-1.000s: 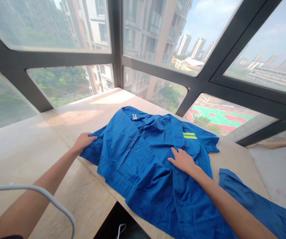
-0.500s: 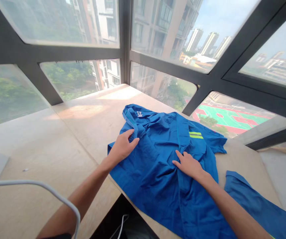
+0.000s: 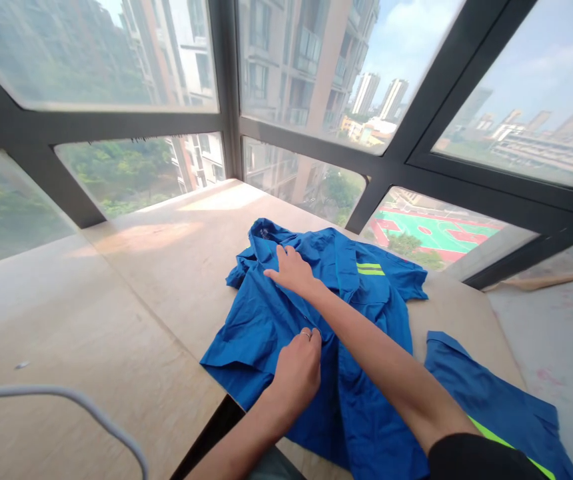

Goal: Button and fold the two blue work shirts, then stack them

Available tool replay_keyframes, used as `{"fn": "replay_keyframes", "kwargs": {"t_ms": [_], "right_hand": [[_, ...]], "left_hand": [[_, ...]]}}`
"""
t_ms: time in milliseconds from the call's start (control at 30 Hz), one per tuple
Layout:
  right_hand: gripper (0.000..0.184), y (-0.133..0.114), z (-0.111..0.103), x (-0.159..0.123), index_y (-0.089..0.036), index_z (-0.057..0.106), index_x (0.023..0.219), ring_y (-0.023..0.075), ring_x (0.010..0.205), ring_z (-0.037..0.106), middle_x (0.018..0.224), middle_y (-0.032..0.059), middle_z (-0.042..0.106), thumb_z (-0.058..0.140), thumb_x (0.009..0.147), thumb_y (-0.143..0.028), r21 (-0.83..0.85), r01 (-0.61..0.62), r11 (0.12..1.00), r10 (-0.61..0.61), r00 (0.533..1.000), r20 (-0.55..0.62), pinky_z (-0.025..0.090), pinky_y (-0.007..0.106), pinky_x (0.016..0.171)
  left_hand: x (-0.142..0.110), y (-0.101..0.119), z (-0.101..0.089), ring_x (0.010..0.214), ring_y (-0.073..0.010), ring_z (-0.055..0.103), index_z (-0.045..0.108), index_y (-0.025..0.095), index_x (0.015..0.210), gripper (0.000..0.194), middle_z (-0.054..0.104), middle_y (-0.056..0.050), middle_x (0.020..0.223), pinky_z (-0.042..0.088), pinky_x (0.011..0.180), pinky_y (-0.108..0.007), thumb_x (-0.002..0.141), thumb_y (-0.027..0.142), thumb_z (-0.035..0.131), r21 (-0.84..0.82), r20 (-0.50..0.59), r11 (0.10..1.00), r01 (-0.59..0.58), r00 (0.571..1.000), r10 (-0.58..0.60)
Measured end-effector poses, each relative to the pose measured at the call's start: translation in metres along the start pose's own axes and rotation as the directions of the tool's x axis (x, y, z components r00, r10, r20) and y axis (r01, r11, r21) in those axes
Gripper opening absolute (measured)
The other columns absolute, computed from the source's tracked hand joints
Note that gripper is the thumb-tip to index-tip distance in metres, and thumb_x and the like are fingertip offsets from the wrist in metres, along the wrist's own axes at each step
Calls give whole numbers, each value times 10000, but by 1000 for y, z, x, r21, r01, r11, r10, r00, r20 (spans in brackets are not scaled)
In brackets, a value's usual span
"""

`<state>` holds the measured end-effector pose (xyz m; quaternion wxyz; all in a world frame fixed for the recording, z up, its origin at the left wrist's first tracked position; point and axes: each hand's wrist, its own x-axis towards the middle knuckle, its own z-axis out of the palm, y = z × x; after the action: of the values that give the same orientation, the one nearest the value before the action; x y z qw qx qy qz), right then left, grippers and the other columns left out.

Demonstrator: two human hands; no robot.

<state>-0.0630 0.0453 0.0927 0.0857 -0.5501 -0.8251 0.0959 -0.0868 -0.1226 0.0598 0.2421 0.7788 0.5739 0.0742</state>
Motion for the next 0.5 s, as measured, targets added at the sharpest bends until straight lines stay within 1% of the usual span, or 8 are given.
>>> {"fn": "replay_keyframes", "kwargs": {"t_ms": [67, 167, 233, 300, 333, 367, 433, 500], "right_hand": [[692, -2, 9, 30, -88, 431, 1420, 364, 1227, 543, 1358, 231, 517, 629, 882, -476, -2, -92, 996, 92, 995, 27, 496, 458, 954], [488, 0, 19, 53, -85, 541, 1295, 334, 1162, 585, 1252, 212, 581, 536, 940, -420, 20, -119, 993, 118, 992, 48, 492, 437, 938], [524, -2, 23, 54, -122, 526, 1337, 329, 1227, 540, 1336, 202, 533, 503, 954, -479, 34, -69, 997, 68, 998, 3, 473, 432, 967], [629, -9, 28, 49, -172, 461, 1427, 341, 1312, 459, 1468, 193, 425, 501, 938, -566, 34, 37, 999, -35, 996, -77, 436, 454, 1012], [655, -13, 30, 46, -184, 459, 1437, 348, 1323, 441, 1488, 191, 409, 512, 925, -589, 30, 91, 995, -88, 991, -97, 417, 472, 1027], [644, -17, 33, 44, -181, 503, 1404, 353, 1313, 444, 1468, 192, 439, 543, 906, -587, 38, 125, 991, -121, 988, -95, 399, 487, 1038], [493, -23, 37, 44, -152, 653, 1202, 348, 1251, 490, 1327, 189, 571, 634, 858, -504, 97, 108, 989, -104, 993, -49, 371, 487, 1046], [261, -25, 38, 48, -140, 711, 948, 318, 1154, 553, 1135, 165, 668, 665, 827, -366, 184, 30, 982, -25, 999, -29, 379, 448, 1015]], "left_hand": [[-5, 3, 2, 1035, -240, 635, 500, 129, 1286, 445, 605, -156, 1191, 544, 845, -340, 879, 28, 353, 2, -5, 1000, -5, 1000, 5], [-12, 4, 1, 964, -224, 640, 564, 154, 1169, 372, 619, -127, 1124, 542, 793, -323, 882, 32, 362, 10, 2, 1000, -6, 1000, 6], [-16, 2, 0, 922, -213, 636, 581, 169, 1145, 354, 622, -114, 1089, 539, 756, -309, 889, 44, 371, 26, -3, 1000, -17, 1000, 17], [-19, 1, 1, 894, -211, 629, 577, 173, 1192, 379, 623, -111, 1063, 539, 737, -312, 899, 54, 368, 62, -18, 997, -53, 998, 54], [-20, 1, 3, 886, -213, 626, 577, 174, 1208, 388, 624, -110, 1046, 540, 736, -317, 904, 58, 366, 85, -26, 993, -79, 996, 81], [-22, 1, 5, 882, -215, 623, 584, 177, 1207, 390, 624, -107, 1028, 542, 738, -322, 904, 58, 368, 107, -34, 989, -104, 994, 108], [-25, 0, 10, 879, -215, 622, 608, 186, 1172, 385, 625, -101, 1010, 545, 741, -324, 887, 45, 391, 137, -55, 980, -143, 987, 152], [-30, -3, 16, 865, -214, 623, 613, 194, 1192, 418, 630, -94, 997, 551, 731, -325, 864, 28, 412, 153, -90, 974, -166, 979, 181]]}}
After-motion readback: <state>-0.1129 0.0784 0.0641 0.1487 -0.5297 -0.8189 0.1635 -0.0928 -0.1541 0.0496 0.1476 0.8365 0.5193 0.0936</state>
